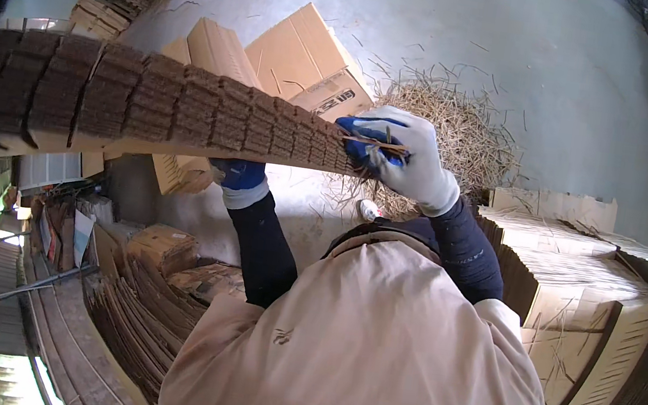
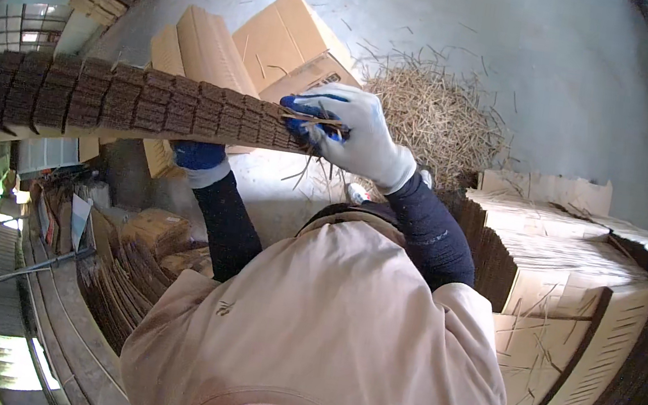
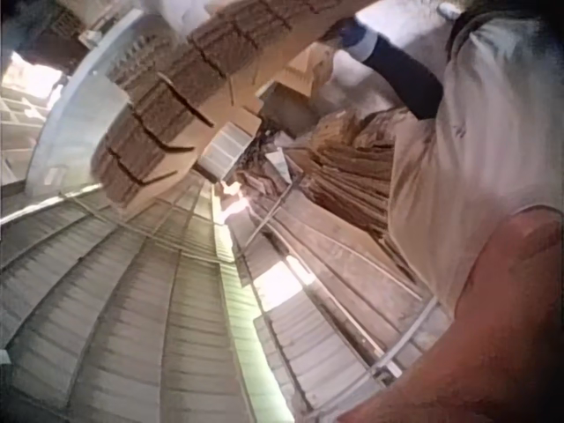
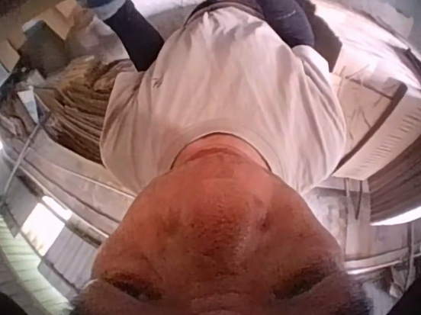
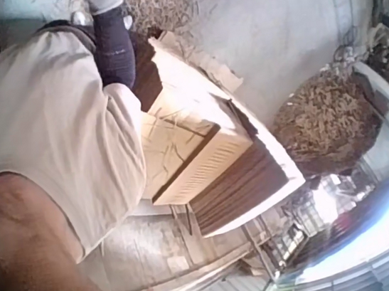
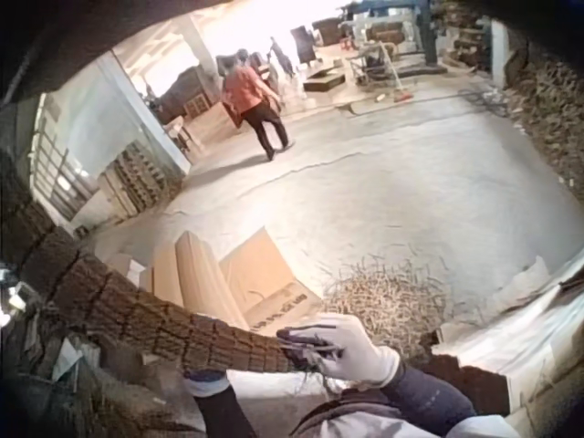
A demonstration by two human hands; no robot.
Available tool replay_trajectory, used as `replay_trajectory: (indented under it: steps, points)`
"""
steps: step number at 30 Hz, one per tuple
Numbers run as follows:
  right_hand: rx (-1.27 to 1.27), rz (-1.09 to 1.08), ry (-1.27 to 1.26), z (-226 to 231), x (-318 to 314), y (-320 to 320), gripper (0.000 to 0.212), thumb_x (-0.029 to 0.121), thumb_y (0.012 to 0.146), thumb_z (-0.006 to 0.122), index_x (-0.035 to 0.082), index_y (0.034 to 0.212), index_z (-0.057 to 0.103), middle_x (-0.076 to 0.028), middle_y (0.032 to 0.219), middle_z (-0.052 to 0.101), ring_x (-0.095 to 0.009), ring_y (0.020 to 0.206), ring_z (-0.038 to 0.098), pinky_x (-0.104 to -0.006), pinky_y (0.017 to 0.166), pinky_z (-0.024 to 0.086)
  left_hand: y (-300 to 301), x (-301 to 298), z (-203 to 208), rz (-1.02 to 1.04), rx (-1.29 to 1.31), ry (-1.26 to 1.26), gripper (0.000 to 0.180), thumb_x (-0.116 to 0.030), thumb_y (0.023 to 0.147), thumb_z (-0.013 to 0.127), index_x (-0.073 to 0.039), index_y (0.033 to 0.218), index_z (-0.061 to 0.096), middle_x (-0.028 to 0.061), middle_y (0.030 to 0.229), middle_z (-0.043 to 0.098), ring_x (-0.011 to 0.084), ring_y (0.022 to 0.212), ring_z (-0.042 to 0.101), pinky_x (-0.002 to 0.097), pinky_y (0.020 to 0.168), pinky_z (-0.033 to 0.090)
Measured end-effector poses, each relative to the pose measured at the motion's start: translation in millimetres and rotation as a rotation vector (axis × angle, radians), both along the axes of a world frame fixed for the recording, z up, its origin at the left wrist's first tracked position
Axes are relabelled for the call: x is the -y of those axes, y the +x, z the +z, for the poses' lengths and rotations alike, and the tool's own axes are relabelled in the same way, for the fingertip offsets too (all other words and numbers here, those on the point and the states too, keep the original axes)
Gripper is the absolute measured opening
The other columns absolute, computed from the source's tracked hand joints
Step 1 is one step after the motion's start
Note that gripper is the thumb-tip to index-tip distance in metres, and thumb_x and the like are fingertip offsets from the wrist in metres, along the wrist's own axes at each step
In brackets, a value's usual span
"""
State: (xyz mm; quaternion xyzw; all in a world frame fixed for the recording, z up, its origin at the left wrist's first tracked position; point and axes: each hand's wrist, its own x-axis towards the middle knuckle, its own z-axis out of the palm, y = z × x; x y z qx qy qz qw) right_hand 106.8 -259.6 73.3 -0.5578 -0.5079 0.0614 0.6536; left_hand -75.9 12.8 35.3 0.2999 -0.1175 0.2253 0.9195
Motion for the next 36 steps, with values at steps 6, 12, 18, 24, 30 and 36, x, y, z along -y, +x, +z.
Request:
replay_trajectory:
  steps: [6, 12, 18, 24, 30, 36]
  points:
    - [0.190, -0.280, 0.115, -1, -5, -5, 0.036, 0.003, 0.066, 0.068, 0.005, 0.102, 0.073, -0.013, 0.094, 0.072, -0.030, 0.085, 0.070, -0.0361, 0.076, 0.057, -12, 21, -19, 0.407, -0.125, 0.277, 0.056, -0.040, 0.089, 0.065, -0.015, 0.138, 0.051, 0.0092, 0.134, 0.057, 0.0313, 0.121, 0.057, 0.0566, 0.105, 0.043]
    - [0.174, -0.328, 0.130, -17, -6, -8, 0.033, 0.003, 0.068, 0.067, 0.003, 0.101, 0.072, -0.015, 0.091, 0.072, -0.031, 0.082, 0.071, -0.0367, 0.075, 0.057, 0, 34, 0, 0.430, -0.104, 0.399, 0.051, -0.020, 0.088, 0.069, -0.018, 0.137, 0.053, 0.0089, 0.137, 0.057, 0.0341, 0.121, 0.057, 0.0597, 0.100, 0.047]
    - [0.154, -0.396, 0.089, -18, 0, -8, 0.029, 0.006, 0.072, 0.068, 0.001, 0.100, 0.071, -0.016, 0.093, 0.072, -0.032, 0.081, 0.071, -0.0368, 0.074, 0.057, 7, 50, 6, 0.575, -0.147, 0.337, 0.053, -0.017, 0.087, 0.069, -0.015, 0.138, 0.052, 0.0098, 0.136, 0.057, 0.0341, 0.122, 0.056, 0.0573, 0.101, 0.047]
    - [-0.017, -0.360, 0.106, -16, 4, -13, 0.023, 0.009, 0.082, 0.064, -0.001, 0.100, 0.070, -0.016, 0.093, 0.073, -0.028, 0.082, 0.072, -0.0331, 0.075, 0.057, 6, 50, 3, 0.466, -0.107, 0.223, 0.054, -0.022, 0.088, 0.071, -0.014, 0.138, 0.052, 0.0100, 0.136, 0.058, 0.0326, 0.122, 0.057, 0.0556, 0.102, 0.047]
    - [-1.090, -0.279, 0.409, -19, -9, -22, 0.027, 0.019, 0.099, 0.059, -0.006, 0.102, 0.069, -0.009, 0.090, 0.071, -0.012, 0.079, 0.066, -0.0253, 0.074, 0.052, 4, 51, 16, 0.484, -0.077, 0.344, 0.055, -0.023, 0.087, 0.072, -0.014, 0.138, 0.051, 0.0096, 0.136, 0.057, 0.0322, 0.122, 0.057, 0.0555, 0.102, 0.047]
    - [-0.862, -0.379, 0.327, -37, 18, 15, 0.039, 0.027, 0.098, 0.062, -0.004, 0.121, 0.063, -0.010, 0.099, 0.071, -0.017, 0.085, 0.068, -0.0296, 0.080, 0.055, -12, 40, 1, 0.721, -0.301, 0.250, 0.065, -0.016, 0.077, 0.070, -0.013, 0.138, 0.046, 0.0084, 0.123, 0.062, 0.0266, 0.108, 0.063, 0.0516, 0.099, 0.050]
